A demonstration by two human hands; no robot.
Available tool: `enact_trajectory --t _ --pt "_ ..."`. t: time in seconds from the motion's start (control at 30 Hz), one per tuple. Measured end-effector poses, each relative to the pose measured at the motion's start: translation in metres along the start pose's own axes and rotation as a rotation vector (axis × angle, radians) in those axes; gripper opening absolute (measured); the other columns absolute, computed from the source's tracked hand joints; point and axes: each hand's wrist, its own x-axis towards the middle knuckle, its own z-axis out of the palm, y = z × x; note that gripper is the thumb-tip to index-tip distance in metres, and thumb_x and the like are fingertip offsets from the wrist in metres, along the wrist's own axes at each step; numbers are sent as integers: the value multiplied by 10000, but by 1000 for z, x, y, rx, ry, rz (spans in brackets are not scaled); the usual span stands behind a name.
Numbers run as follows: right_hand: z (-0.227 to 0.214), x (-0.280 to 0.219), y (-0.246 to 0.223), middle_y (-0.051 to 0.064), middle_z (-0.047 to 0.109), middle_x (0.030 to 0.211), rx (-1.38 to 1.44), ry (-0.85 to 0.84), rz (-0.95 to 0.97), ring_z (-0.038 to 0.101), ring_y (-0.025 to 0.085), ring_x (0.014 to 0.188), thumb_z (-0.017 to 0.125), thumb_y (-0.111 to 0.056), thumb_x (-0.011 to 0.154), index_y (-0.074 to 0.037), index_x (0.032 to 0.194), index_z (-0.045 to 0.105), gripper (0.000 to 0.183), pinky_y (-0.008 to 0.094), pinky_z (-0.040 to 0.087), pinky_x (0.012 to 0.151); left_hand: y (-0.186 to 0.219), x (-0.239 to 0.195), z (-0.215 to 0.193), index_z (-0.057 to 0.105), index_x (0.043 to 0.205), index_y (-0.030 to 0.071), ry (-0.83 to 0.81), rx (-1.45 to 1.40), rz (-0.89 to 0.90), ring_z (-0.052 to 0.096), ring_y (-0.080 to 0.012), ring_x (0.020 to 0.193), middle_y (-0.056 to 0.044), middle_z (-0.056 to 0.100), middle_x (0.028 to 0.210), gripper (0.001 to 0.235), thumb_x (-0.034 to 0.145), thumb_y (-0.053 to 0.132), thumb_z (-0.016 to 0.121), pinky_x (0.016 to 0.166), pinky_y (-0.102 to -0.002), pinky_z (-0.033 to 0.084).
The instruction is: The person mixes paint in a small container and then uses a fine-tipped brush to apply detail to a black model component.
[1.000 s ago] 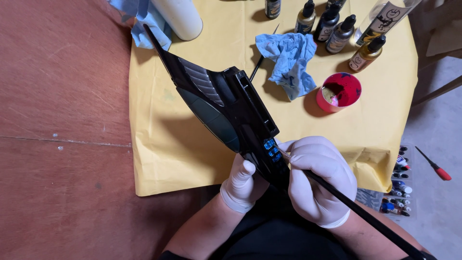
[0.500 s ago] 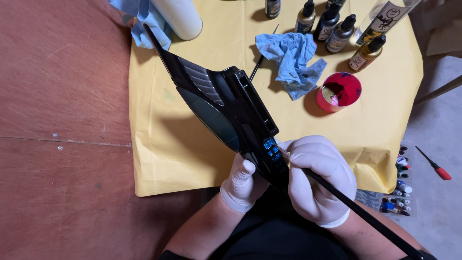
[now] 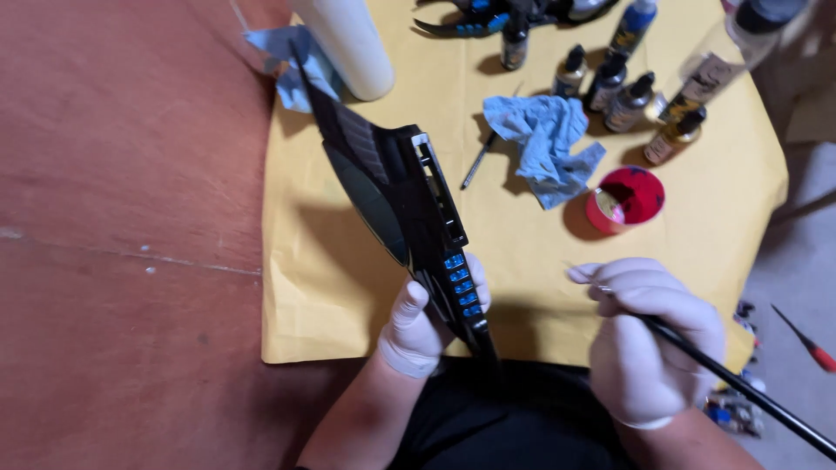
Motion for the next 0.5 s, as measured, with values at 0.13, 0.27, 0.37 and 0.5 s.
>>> enact_trajectory --t 0.13,0.27,0.37,0.5 --pt "-95 5 43 284 640 1101 -32 -257 86 696 428 1106 500 -187 1007 64 1163 547 299 568 704 1058 48 6 -12 617 1188 9 -36 51 -95 624 -201 842 -119 649 1032 650 858 532 820 708 -316 510" --pt "-67 2 55 305 487 915 -17 154 2 614 415 911 534 -163 1093 76 1137 476 250 516 666 912 82 7 -31 595 1274 20 -56 29 -154 640 -242 852 -141 640 1045 590 959 510 691 729 -336 544" --pt "-100 -1 80 189 457 1023 -18 208 140 563 332 1029 406 -116 1157 -13 1237 468 144 505 673 1061 99 14 -37 613 1192 84 -163 34 -203 576 -192 824 -75 609 966 421 1041 475 574 700 -306 481" --pt "-119 9 89 92 517 973 -104 252 354 623 218 980 393 -54 1092 -92 1043 552 170 388 716 1103 100 16 -56 607 1328 40 23 -4 -223 714 -249 971 -118 731 1093 438 1040 369 623 839 -348 593"
